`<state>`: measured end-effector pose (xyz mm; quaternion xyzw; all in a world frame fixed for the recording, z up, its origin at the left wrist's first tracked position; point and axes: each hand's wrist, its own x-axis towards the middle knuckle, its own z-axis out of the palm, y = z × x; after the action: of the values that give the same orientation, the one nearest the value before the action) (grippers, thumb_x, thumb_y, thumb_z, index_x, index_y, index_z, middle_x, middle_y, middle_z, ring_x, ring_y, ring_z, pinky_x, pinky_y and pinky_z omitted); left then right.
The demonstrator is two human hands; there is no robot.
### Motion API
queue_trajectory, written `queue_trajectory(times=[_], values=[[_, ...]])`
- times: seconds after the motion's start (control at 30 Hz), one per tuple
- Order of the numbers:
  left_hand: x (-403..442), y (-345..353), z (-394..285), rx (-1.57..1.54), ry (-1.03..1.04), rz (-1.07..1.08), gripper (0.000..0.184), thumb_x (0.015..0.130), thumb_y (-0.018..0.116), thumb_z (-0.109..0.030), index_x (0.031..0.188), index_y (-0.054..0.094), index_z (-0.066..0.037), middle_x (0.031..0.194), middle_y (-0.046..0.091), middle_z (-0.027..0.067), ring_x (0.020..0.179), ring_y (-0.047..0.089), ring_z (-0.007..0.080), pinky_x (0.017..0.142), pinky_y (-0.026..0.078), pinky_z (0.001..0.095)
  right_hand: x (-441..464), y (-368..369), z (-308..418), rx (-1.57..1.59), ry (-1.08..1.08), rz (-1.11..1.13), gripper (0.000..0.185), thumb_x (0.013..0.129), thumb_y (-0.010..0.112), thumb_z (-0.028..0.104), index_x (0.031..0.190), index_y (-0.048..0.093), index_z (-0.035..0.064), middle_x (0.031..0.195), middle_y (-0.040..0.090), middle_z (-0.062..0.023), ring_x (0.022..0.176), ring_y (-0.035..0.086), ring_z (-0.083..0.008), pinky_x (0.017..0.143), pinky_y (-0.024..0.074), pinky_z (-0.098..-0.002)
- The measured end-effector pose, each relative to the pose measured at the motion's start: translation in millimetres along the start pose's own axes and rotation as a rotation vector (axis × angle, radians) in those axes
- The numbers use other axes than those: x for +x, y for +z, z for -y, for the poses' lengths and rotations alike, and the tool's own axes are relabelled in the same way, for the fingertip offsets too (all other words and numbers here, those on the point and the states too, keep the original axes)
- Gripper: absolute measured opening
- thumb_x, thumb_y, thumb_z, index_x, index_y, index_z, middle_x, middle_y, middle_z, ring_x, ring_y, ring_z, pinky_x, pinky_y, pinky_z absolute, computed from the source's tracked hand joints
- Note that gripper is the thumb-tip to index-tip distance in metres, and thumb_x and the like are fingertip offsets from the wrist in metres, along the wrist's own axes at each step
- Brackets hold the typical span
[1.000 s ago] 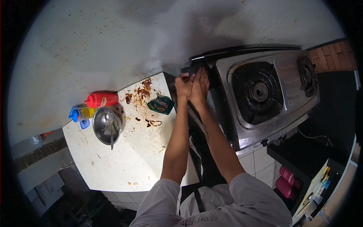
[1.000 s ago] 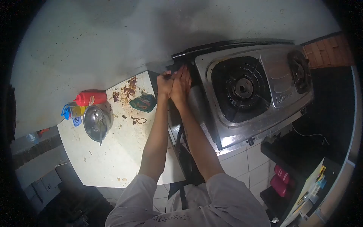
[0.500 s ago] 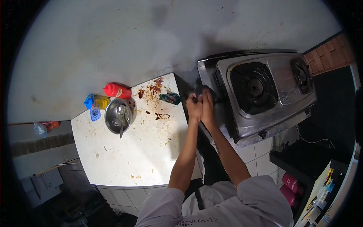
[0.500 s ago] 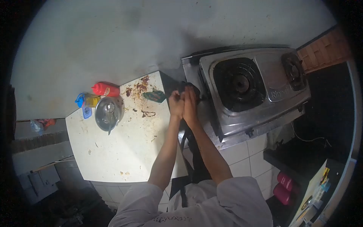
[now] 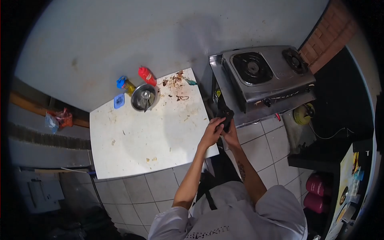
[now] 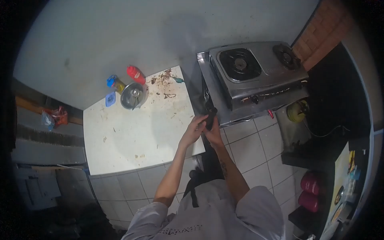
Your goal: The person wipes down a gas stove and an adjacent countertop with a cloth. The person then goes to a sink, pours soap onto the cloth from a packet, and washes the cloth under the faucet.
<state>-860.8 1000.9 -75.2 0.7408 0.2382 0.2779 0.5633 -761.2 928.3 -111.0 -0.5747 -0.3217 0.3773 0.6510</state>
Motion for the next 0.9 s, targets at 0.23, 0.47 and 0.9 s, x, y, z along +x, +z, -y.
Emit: queue_trajectory(times=[0.23,0.47,0.9], values=[[-63.3,16.0,-31.9,0.041,-0.181,-0.190,0.040,0.090,0.058,-0.014,0.129,0.047,-0.011,0.122,0.046,0.0208,0.094,0.058,0.0221,0.079,0.049,0.0319,-69.7,-3.7,30.9,0.577,0.099,0.044,0.064,0.079,0.054,-0.005,0.137,0.029,0.0008,0.128,0.044,-0.0116,0.120,0.044,-0.0216,0.100,0.0364,-0.0331],[-84.0,25.9,3.4,0.041,-0.290,-0.285,0.036,0.086,0.065,-0.013,0.117,0.049,-0.005,0.096,0.056,0.0110,0.069,0.056,0.0120,0.064,0.047,0.0268,-84.5,-2.4,5.2,0.725,0.278,-0.011,0.055,0.079,0.050,-0.008,0.131,0.038,0.0041,0.125,0.048,-0.0093,0.118,0.046,-0.0200,0.100,0.0374,-0.0337],[-110.8,8.2,-10.3,0.392,-0.469,-0.451,0.017,0.080,0.068,-0.013,0.088,0.059,0.000,0.073,0.062,0.0159,0.062,0.061,0.0280,0.059,0.046,0.0358,-84.9,3.5,-61.4,-0.458,0.122,-0.179,0.042,0.077,0.058,-0.007,0.116,0.042,-0.0022,0.113,0.048,-0.0159,0.107,0.049,-0.0272,0.091,0.0406,-0.0358]])
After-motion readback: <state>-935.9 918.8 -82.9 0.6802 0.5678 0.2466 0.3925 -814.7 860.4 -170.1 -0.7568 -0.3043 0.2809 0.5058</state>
